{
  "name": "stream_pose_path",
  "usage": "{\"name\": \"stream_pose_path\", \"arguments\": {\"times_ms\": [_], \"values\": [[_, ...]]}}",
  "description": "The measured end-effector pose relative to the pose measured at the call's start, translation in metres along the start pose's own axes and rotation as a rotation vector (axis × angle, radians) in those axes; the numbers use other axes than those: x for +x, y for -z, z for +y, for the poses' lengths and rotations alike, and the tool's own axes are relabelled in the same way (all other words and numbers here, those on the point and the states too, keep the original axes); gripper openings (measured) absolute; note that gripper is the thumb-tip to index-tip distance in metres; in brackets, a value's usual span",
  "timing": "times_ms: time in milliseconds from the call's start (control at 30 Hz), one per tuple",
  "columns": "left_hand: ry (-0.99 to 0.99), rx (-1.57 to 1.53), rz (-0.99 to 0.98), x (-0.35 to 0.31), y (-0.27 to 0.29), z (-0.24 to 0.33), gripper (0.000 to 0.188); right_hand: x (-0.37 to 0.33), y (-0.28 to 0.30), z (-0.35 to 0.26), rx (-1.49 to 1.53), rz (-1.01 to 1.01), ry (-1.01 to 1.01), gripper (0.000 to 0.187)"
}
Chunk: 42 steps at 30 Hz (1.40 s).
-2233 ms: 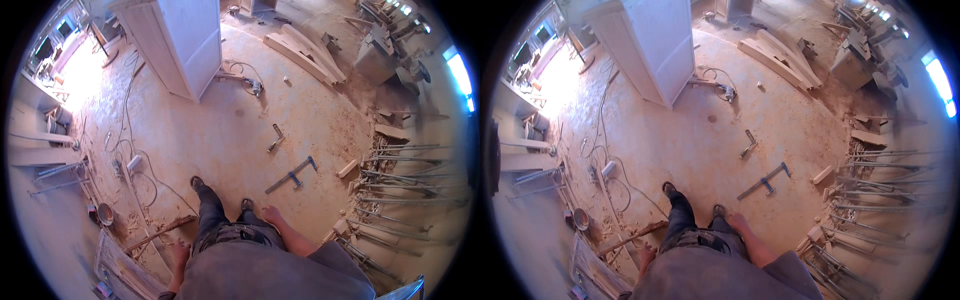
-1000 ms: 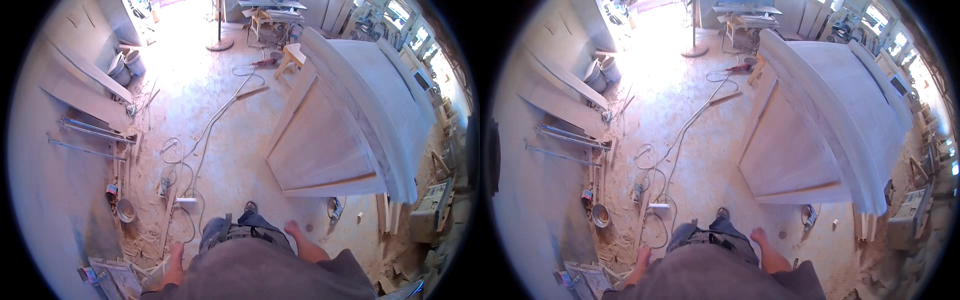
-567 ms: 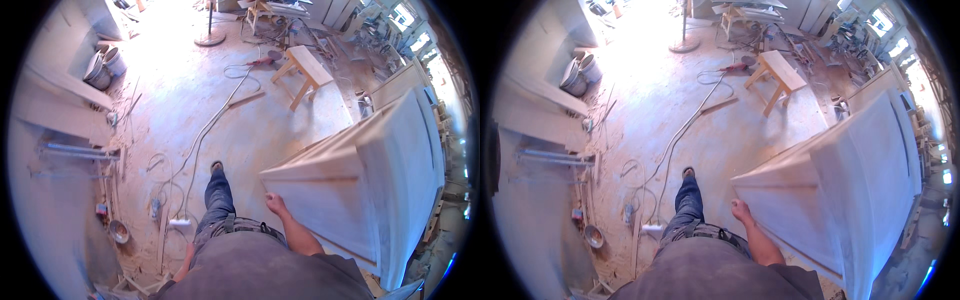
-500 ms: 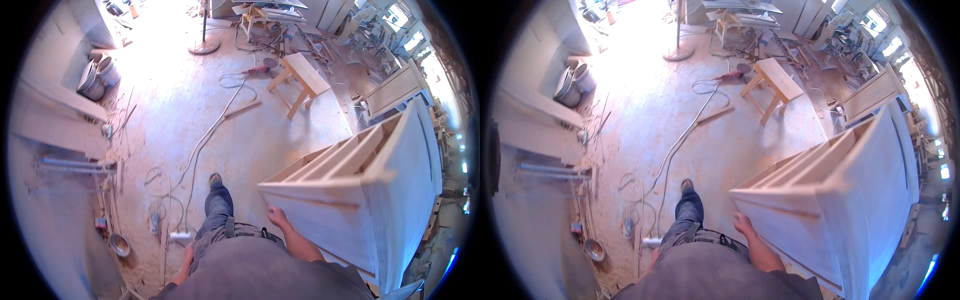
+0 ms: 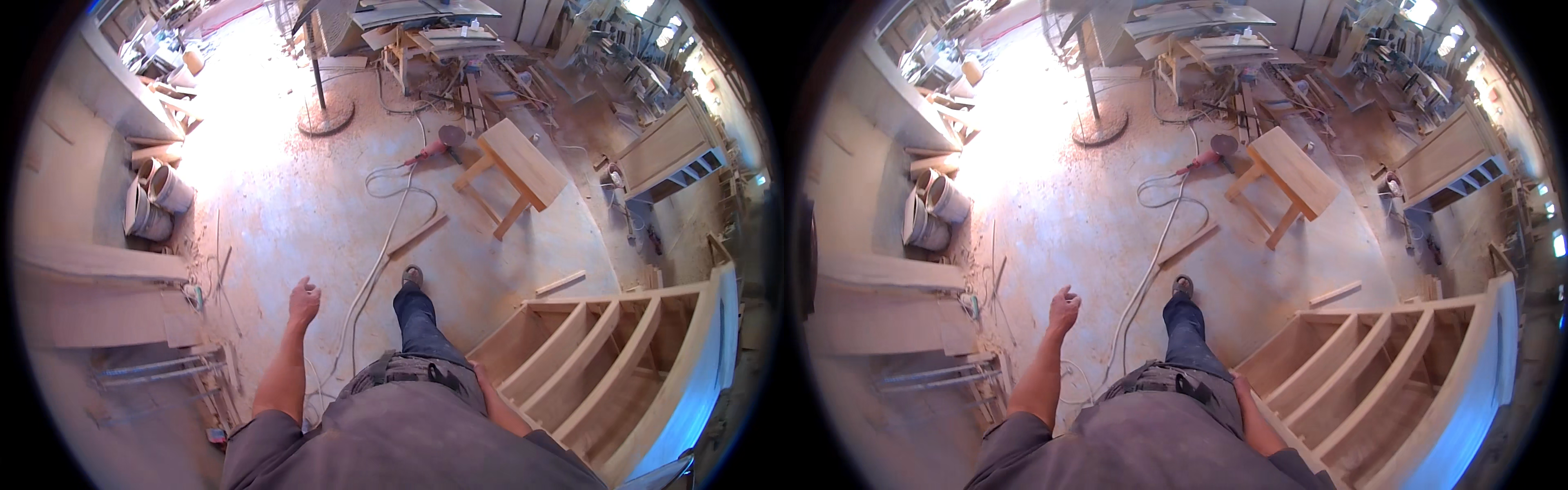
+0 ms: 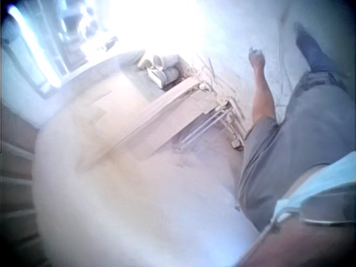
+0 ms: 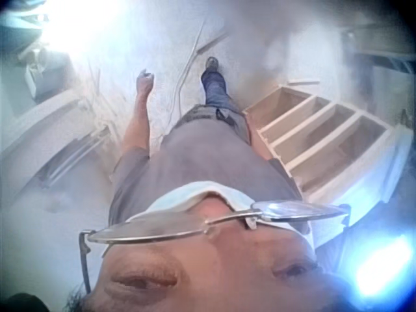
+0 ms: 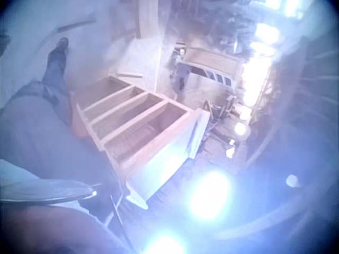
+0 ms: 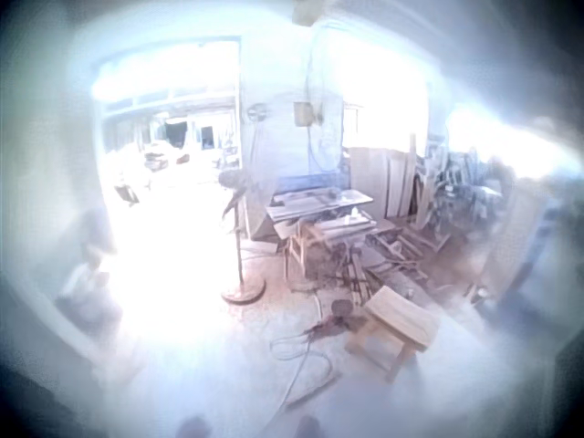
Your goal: The person assembles a wooden drawer by fitting side panels and a bottom panel together. They then walk to a workbench and use an orbital sander to smooth the surface of a wooden plank.
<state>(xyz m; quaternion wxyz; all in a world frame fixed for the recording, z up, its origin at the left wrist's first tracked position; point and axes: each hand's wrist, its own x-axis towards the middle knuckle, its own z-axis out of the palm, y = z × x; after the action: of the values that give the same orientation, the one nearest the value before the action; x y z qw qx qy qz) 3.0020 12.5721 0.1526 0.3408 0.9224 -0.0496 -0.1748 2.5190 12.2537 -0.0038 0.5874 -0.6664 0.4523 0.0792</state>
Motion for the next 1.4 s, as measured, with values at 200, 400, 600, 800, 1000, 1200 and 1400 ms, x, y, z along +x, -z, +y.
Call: {"name": "stream_pose_path", "arguments": {"times_ms": [200,400,600,800,1000,1200,1400], "values": [[0.062,0.187,-0.166,0.044,-0.001,0.008,0.058,0.126,-0.011,-0.152,-0.326,-0.152,-0.055,0.033],[0.303,0.297,-0.331,0.063,0.022,-0.024,0.066,0.267,0.003,-0.24,-0.192,0.096,-0.067,0.034],[0.376,0.109,-0.543,0.169,0.043,-0.047,0.069,0.351,-0.003,-0.355,-0.182,0.23,-0.011,0.034],[0.045,0.268,-0.487,0.398,0.027,0.009,0.063,0.393,-0.041,-0.354,-0.361,0.313,-0.194,0.029],[-0.056,0.244,-0.386,0.617,0.046,0.126,0.05,0.382,-0.12,-0.364,-0.198,0.271,-0.3,0.026],[-0.152,0.339,-0.277,0.737,0.072,0.218,0.05,0.405,-0.136,-0.523,-0.146,0.239,-0.172,0.031],[-0.178,0.273,-0.522,0.732,-0.005,0.234,0.054,0.482,-0.167,-0.437,0.032,0.387,-0.349,0.029]]}}
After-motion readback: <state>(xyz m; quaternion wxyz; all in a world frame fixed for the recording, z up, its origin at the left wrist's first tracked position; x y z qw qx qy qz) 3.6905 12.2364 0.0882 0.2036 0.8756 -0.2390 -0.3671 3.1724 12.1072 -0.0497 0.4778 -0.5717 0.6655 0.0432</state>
